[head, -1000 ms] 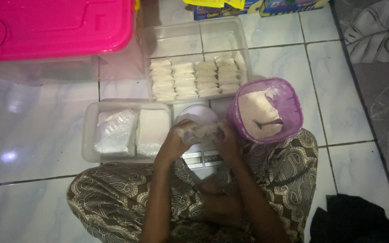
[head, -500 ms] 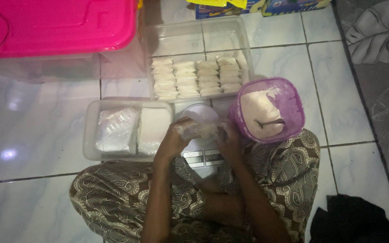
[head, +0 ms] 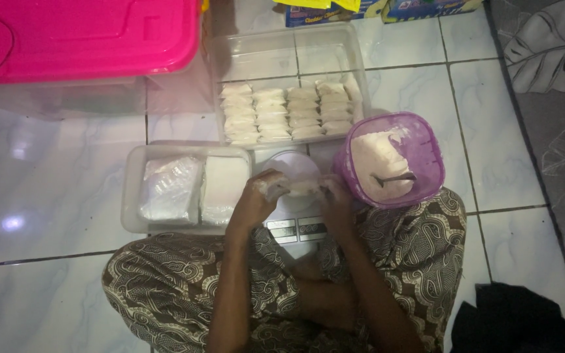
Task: The person scoops white powder from a bowl into small plastic bags by hand using a spoon, weighs each bag on a digital scale, and places them into a plastic container.
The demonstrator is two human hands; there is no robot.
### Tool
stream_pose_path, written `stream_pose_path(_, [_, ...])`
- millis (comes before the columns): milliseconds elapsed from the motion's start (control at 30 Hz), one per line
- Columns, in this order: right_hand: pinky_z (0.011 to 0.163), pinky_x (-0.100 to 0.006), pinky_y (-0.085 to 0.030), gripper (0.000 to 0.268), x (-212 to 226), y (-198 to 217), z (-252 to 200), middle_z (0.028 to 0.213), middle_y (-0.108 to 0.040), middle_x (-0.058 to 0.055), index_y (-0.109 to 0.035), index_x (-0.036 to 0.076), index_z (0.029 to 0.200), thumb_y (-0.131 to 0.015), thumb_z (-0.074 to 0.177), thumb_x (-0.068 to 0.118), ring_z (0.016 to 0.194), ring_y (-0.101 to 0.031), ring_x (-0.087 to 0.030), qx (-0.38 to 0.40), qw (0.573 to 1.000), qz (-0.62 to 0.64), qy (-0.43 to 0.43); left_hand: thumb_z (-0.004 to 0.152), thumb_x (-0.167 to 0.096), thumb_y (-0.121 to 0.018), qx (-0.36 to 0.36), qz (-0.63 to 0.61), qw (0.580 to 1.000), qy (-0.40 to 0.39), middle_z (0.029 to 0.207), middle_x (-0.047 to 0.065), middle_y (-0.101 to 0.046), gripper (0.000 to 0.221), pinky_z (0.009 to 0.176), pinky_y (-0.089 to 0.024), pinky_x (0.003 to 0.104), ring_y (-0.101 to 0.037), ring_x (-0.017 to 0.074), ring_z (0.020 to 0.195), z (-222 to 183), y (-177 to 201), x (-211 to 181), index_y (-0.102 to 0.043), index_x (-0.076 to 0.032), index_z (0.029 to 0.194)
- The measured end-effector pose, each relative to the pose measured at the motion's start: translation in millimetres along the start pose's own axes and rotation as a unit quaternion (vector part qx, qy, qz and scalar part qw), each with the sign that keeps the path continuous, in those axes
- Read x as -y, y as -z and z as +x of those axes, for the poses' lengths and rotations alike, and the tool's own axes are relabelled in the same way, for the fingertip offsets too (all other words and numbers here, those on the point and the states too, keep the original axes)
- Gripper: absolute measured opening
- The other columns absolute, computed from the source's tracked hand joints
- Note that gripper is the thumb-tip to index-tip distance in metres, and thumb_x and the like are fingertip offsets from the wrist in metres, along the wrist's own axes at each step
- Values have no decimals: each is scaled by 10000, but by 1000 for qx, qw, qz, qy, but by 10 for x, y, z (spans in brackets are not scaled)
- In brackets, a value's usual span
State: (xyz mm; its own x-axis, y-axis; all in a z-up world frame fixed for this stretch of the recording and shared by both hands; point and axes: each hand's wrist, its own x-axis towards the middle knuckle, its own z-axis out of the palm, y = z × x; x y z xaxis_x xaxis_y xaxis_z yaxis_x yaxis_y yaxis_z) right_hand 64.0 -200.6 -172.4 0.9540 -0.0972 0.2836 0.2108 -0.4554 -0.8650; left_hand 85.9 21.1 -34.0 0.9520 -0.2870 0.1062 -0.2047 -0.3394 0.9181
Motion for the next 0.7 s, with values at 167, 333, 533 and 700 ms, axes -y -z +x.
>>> stream_pose_path(167, [982, -435, -485, 161, -6, -4, -46, 1048, -660, -129, -682, 44, 1073, -712, 962, 157, 1018, -671, -284, -8, 999, -30, -6, 923, -165, -711, -37, 40, 998, -9, 823, 114, -670, 102, 822, -551, 462, -683, 338, 845, 2, -6, 93, -700, -63, 917])
stream_pose_path(333, [1000, -412, -481, 150, 71, -1, -17, 1046, -674, -72, -706, 85, 1062, -722, 964, 197, 1028, -681, -238, -27, 998, -56, -8, 949, -192, -696, -49, 33, 998, -17, 811, 102, -656, 138, 805, -546, 463, -676, 333, 830, -9, -84, 73, -682, -67, 893])
stream_pose_path(533, [974, -439, -522, 196, -251, -127, -96, 1048, -712, -130, -736, 56, 1011, -786, 896, 206, 1054, -700, -302, -86, 970, -200, 107, 921, -167, -725, -70, 57, 996, -17, 819, 160, -649, 147, 784, -540, 509, -658, 388, 819, -10, -96, 8, -664, -34, 922])
stream_pose_path(700, [1061, -423, -467, 179, -193, -155, -120, 1098, -701, -104, -733, 81, 1063, -669, 994, 233, 1119, -675, -268, -67, 984, -160, 50, 929, -184, -718, -82, 45, 995, -24, 832, 181, -648, 165, 795, -535, 513, -656, 413, 834, 9, -143, 157, -661, -29, 935])
